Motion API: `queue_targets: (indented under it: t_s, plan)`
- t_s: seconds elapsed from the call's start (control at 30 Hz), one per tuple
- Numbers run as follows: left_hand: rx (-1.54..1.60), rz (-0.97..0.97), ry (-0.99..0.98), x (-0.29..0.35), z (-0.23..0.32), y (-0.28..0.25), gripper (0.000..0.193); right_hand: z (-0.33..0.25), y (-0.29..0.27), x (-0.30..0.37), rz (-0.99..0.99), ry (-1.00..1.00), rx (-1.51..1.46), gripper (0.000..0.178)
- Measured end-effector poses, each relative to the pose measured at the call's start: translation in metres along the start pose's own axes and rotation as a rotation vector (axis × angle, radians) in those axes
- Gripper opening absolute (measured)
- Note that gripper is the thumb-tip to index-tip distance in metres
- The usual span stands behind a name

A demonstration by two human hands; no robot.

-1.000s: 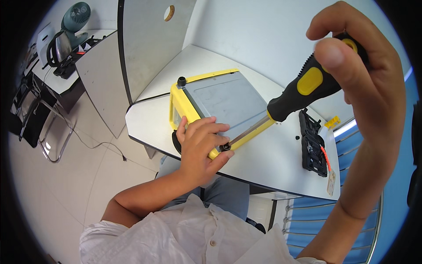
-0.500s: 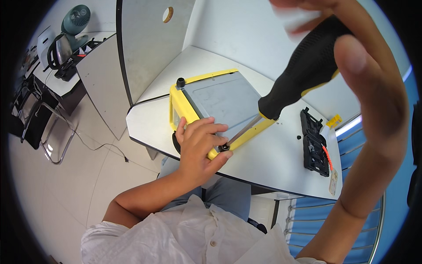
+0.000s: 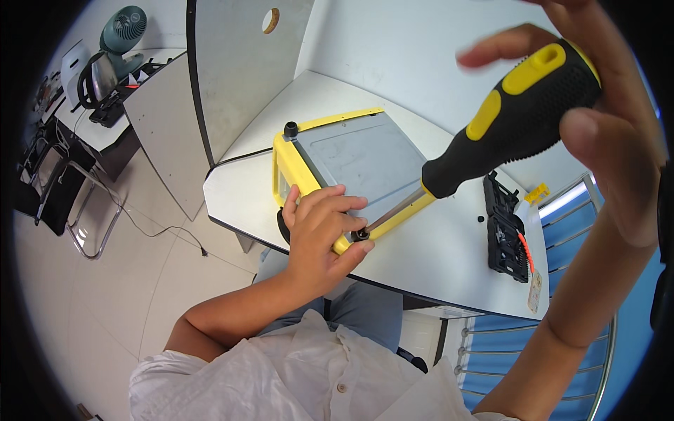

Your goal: The person uses a screwdriver to tighten screws on the corners of a yellow and gray electronic device. They rotate the device to access different sides and continue securing the casing with screws.

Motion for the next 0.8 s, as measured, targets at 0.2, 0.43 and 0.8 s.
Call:
queue_targets:
  t_s: [0.2,0.43,0.8]
  plan:
    - [0.006,-0.019,-0.004,-0.0021,0.0008,0.0044,0.024,0.0003,-0.0034,0.0050,0.002,0.014,0.015,0.057]
    - [-0.027,-0.022,-0.016,-0.0003,0.0006,-0.0002,0.024,0.0037,0.0010,0.0048,0.015,-0.006,-0.014,0.055]
    - [-0.065,-0.057,-0.008,-0.0012,0.0030,0.0011,0.024,0.0024,0.0048,0.0058,0.035,0.008,-0.032,0.052]
Point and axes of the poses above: each hand's wrist, its own x-axis away from the middle knuckle, its own y-axis out of the palm, z = x × y, the point moved 3 cm from there along -x, towards the middle knuckle, and after that the axes turned 9 degrees about -y, right-handed, at the moved point
